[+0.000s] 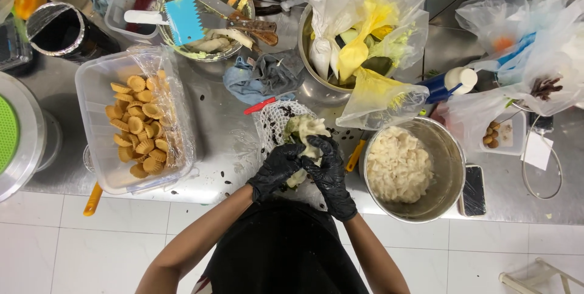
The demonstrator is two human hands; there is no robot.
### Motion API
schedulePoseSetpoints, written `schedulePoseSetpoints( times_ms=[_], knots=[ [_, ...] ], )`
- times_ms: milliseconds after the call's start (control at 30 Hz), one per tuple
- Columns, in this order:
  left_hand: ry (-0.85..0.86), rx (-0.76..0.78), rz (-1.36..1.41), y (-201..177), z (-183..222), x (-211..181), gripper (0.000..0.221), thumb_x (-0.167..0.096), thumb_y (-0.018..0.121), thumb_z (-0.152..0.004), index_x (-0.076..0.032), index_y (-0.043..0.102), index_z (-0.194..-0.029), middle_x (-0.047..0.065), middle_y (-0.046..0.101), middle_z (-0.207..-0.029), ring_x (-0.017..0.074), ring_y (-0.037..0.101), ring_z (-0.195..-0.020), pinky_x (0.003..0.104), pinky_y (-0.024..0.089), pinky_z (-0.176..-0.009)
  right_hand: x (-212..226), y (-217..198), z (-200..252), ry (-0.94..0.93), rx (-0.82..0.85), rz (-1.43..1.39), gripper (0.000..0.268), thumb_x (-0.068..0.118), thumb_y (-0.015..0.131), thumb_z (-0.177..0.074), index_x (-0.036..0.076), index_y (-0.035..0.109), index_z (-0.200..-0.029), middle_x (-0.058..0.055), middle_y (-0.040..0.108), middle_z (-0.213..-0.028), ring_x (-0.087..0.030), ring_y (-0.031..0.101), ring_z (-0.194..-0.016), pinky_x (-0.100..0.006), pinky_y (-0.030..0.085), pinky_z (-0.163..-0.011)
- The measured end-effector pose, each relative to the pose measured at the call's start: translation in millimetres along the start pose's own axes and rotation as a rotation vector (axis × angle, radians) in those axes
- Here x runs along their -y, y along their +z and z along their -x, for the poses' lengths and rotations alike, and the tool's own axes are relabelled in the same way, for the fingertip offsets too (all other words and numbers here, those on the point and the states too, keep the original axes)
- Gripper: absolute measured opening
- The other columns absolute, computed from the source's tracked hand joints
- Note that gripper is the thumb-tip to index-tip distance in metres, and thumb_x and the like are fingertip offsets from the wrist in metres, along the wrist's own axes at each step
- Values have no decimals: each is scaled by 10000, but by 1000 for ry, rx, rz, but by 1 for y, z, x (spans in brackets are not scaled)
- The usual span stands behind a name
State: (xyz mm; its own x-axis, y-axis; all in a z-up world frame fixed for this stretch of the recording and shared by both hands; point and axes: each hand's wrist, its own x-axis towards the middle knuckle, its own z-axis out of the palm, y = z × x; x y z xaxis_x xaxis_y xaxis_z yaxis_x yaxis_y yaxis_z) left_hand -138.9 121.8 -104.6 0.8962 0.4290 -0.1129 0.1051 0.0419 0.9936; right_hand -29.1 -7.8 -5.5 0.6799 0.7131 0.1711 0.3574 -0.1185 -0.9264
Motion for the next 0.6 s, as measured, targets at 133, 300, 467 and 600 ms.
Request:
schedulePoseSetpoints(
  times_ms=[133, 300, 467, 600],
  knots=[
    [-65, 39, 30, -1, 6, -9, 251, -121, 732, -943, 1, 725, -1163, 83, 746, -1006, 126, 665, -933, 302, 547, -834, -43, 10, 15, -10, 4, -70, 463, 61, 858, -807, 79, 672, -1230, -94, 651, -1252, -243, 604, -1220, -374, 486, -1047],
    [-84, 7, 69, -1, 7, 5, 231, -117, 727, -938, -11, 743, -1143, 64, 763, -998, 118, 681, -918, 301, 555, -826, -78, 14, 20, 28, 35, -195, 344, -16, 829, -829, 48, 700, -1141, -81, 670, -1176, -217, 649, -1101, -348, 530, -971],
    [-120, 4, 38, -10, 11, 15, 303, -121, 722, -931, 10, 718, -1205, 112, 757, -1108, 159, 676, -1016, 308, 539, -906, -95, 4, 9, 192, 32, -413, 266, -79, 763, -839, 28, 702, -1075, -51, 689, -1145, -158, 668, -1032, -329, 567, -917],
    [-106, 0, 35, -17, 4, 18, 419, -108, 685, -894, 6, 646, -1295, 89, 723, -1222, 158, 662, -1119, 292, 521, -975, -109, -10, 3, 295, -1, -675, 220, -90, 738, -906, 14, 690, -1094, -74, 693, -1098, -162, 671, -1006, -343, 560, -907]
  ],
)
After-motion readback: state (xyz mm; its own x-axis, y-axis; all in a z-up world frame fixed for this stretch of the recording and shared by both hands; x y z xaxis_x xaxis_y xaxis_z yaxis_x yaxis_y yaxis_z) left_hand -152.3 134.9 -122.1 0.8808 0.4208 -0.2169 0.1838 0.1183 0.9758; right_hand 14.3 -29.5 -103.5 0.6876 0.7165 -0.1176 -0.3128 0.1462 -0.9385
